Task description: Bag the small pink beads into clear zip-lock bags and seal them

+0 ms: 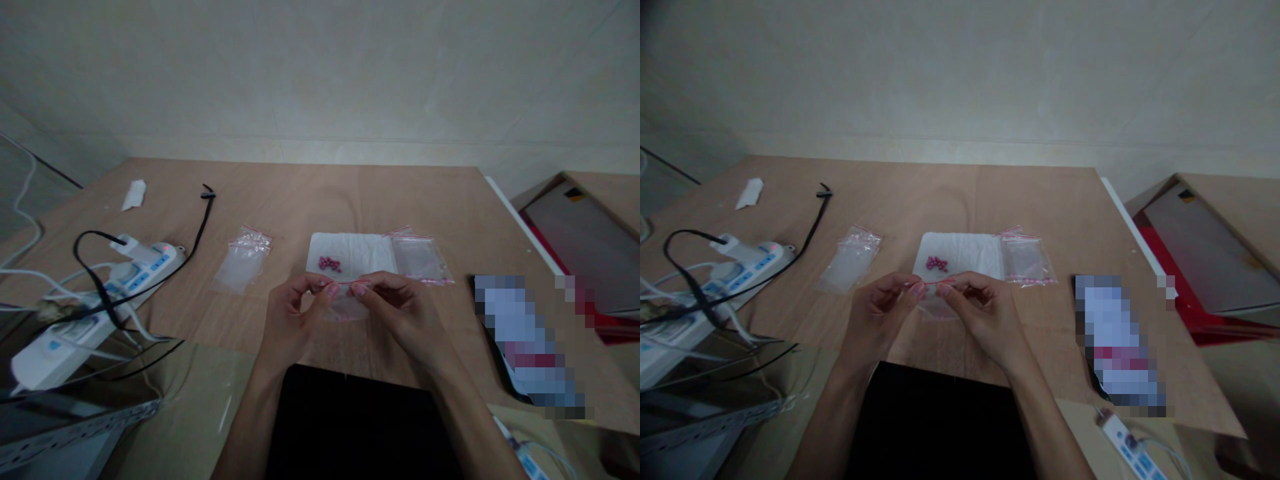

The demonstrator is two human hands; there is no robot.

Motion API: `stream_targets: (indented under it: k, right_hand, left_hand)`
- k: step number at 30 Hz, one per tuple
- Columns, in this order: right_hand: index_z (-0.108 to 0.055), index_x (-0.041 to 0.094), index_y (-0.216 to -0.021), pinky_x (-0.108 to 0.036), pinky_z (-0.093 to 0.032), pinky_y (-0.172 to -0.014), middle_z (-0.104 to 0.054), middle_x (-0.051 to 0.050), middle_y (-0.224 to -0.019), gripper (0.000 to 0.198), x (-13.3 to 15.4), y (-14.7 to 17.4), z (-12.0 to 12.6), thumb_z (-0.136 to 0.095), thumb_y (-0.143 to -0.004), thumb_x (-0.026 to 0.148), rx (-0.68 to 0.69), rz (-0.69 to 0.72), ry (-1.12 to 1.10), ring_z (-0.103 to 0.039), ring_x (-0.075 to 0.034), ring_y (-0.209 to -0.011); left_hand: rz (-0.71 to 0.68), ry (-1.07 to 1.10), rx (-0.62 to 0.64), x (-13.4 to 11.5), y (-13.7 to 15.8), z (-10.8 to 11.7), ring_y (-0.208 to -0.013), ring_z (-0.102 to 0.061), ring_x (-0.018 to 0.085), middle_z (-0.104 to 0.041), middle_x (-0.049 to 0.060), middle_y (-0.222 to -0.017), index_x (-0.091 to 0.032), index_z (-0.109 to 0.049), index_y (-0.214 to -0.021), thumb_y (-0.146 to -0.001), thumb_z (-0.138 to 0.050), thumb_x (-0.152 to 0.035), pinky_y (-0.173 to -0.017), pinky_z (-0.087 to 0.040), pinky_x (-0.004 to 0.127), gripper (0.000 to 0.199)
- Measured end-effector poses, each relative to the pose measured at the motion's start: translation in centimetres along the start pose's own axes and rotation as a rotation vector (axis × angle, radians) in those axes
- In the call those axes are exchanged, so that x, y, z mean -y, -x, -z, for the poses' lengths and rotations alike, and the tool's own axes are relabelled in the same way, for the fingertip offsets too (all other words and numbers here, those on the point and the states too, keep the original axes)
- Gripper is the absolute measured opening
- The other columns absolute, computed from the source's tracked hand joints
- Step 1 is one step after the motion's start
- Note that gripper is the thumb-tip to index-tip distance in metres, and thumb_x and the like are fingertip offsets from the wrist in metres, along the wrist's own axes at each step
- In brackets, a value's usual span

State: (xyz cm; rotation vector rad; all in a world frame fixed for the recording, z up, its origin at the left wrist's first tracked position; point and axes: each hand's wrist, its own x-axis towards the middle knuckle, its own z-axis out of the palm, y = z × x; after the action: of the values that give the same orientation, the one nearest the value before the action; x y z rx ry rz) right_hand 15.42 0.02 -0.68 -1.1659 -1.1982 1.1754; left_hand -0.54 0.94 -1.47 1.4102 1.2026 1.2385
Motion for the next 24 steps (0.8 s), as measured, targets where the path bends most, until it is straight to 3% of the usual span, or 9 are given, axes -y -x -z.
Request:
stream_targets:
  k: [4, 7, 12, 16, 20, 24]
  right_hand:
    - [-0.074, 0.021, -0.075, -0.027, -0.052, -0.063, -0.074, -0.002, -0.072, 0.016, -0.2, 0.0, -0.5, -0.080, -0.069, 0.035, 0.033, -0.039, -0.054, -0.066, -0.015, -0.066]
    - [-0.075, 0.020, -0.073, -0.027, -0.050, -0.062, -0.072, -0.002, -0.068, 0.013, 0.0, 0.1, -0.6, -0.078, -0.072, 0.032, 0.017, 0.009, -0.010, -0.064, -0.015, -0.065]
    - [-0.076, 0.022, -0.072, -0.027, -0.052, -0.062, -0.073, -0.002, -0.068, 0.009, 0.3, 0.2, -0.6, -0.077, -0.074, 0.031, 0.022, 0.039, 0.013, -0.066, -0.015, -0.065]
    - [-0.076, 0.022, -0.073, -0.028, -0.056, -0.068, -0.076, -0.002, -0.071, 0.011, -0.2, 0.3, -0.7, -0.073, -0.077, 0.033, 0.021, 0.029, -0.010, -0.071, -0.017, -0.070]
    - [-0.076, 0.021, -0.075, -0.025, -0.054, -0.064, -0.076, -0.003, -0.071, 0.014, -0.3, 0.9, -0.7, -0.067, -0.083, 0.027, -0.059, 0.145, 0.196, -0.071, -0.016, -0.067]
    - [-0.075, 0.019, -0.079, -0.024, -0.051, -0.060, -0.074, -0.003, -0.072, 0.014, 0.1, 1.3, -0.7, -0.063, -0.085, 0.022, -0.119, 0.259, 0.404, -0.067, -0.014, -0.064]
  left_hand:
    - [-0.001, -0.044, -0.009, 0.0, 0.3, -0.1, -0.066, -0.065, 0.014, -0.072, 0.001, -0.070, -0.019, -0.070, -0.074, -0.081, -0.067, -0.028, -0.061, -0.052, 0.024, 0.011]
    - [-0.008, -0.045, -0.012, 0.0, 0.4, -0.2, -0.066, -0.065, 0.014, -0.072, 0.000, -0.071, -0.020, -0.070, -0.076, -0.081, -0.067, -0.028, -0.062, -0.052, 0.024, 0.010]
    - [-0.007, 0.001, 0.076, -0.2, 0.4, -0.2, -0.074, -0.069, 0.016, -0.075, 0.001, -0.079, -0.022, -0.074, -0.082, -0.080, -0.070, -0.028, -0.069, -0.053, 0.026, 0.007]
    - [-0.028, -0.082, -0.007, -0.4, 0.4, -0.3, -0.066, -0.067, 0.015, -0.074, 0.000, -0.069, -0.021, -0.072, -0.071, -0.079, -0.071, -0.028, -0.063, -0.052, 0.025, 0.011]
    - [-0.105, -0.241, -0.041, -0.5, 0.5, -0.7, -0.064, -0.066, 0.014, -0.073, 0.001, -0.070, -0.018, -0.070, -0.073, -0.081, -0.068, -0.027, -0.064, -0.052, 0.025, 0.013]
    - [-0.139, -0.261, -0.016, -0.6, 0.6, -0.9, -0.067, -0.067, 0.014, -0.073, 0.002, -0.073, -0.017, -0.070, -0.076, -0.083, -0.066, -0.027, -0.065, -0.053, 0.024, 0.012]
